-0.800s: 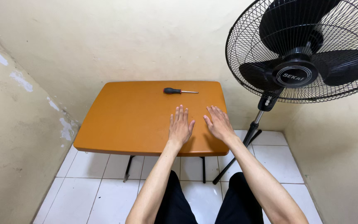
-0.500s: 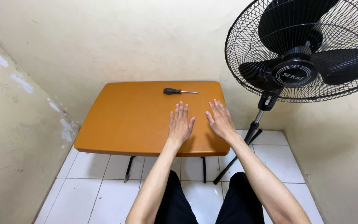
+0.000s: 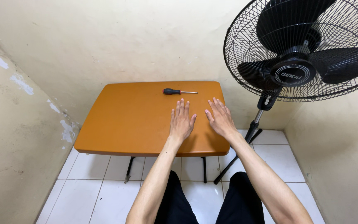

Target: The person disassembles a standing electric fan by removing the front grille, the fan blades, and the central hub cap. They place the removed components on a nearby table.

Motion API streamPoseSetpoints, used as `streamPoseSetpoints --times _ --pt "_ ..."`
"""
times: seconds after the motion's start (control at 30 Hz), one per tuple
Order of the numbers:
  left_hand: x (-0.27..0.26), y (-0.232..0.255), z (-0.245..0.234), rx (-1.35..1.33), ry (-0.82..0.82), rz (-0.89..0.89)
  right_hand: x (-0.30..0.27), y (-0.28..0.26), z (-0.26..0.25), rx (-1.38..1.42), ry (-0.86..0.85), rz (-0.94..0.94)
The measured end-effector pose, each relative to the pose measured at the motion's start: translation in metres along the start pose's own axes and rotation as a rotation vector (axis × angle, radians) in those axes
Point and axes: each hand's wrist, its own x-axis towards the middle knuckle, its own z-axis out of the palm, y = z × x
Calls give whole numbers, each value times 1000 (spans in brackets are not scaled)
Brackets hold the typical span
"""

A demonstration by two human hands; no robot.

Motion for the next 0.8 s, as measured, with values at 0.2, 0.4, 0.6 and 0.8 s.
streamPoseSetpoints --times 0.2,0.4,0.6,0.8 --pt "1 0 2 -3 9 10 2 6 2 -19 5 -16" --pt "3 3 2 -6 2 6 2 6 5 -31 12 -24" --pt "2 2 2 -1 2 8 1 6 5 -23 15 -22" --pt "1 2 3 9 -10 3 -1 7 5 -26 0 -5"
